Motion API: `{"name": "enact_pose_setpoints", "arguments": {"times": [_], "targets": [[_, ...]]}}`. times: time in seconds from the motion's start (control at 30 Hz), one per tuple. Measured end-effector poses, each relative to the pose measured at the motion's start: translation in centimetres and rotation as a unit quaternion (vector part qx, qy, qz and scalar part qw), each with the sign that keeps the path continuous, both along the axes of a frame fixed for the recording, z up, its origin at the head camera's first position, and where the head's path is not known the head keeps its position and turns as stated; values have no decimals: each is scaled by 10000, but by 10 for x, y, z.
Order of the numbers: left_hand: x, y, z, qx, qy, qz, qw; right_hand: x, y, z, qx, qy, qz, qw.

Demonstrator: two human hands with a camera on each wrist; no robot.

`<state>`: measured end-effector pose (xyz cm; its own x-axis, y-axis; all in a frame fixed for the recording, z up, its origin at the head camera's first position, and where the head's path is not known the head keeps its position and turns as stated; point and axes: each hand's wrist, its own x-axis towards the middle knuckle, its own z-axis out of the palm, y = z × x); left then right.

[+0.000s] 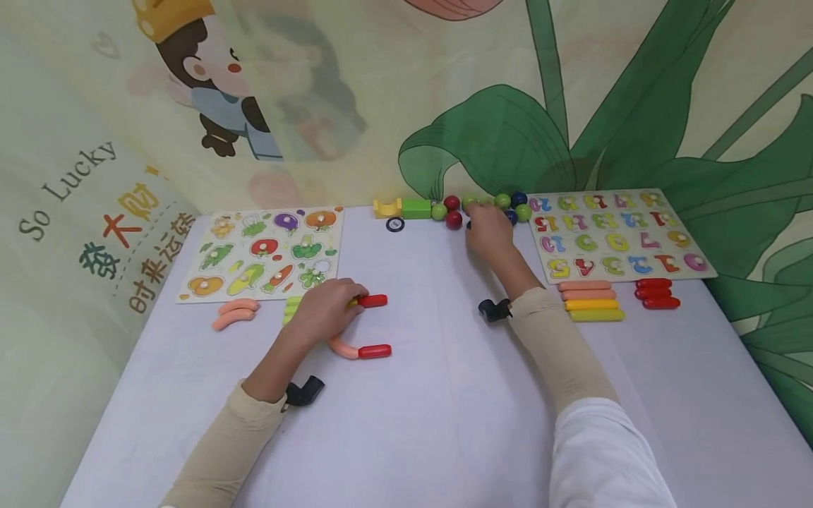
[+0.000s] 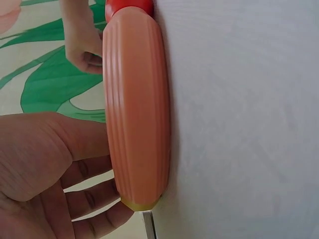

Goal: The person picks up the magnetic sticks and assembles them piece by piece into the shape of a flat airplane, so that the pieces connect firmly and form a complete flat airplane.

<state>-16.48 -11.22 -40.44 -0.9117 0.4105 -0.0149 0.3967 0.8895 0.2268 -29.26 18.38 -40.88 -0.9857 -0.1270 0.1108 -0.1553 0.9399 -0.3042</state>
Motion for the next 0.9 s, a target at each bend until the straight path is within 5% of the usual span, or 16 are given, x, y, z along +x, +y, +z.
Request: {"name": "enact_pose_setpoints", "arguments": {"times": [0.23,0.5,0.7,0.9], "targets": [[1,1,2,-16,-38,84,10000,41,-23,9,-593,-395,372,9968],[0,3,2,-16,-47,70,10000,79,-72,3,-1309,-1527,1487,9682],[-2,2,1,-21,81,62,9999,94,-97,-11,-1462,-1297,2131,9573],[-3,1,1,37,76,9,10000,96,-98,-13,-1564,-1349,2144,9547]]}}
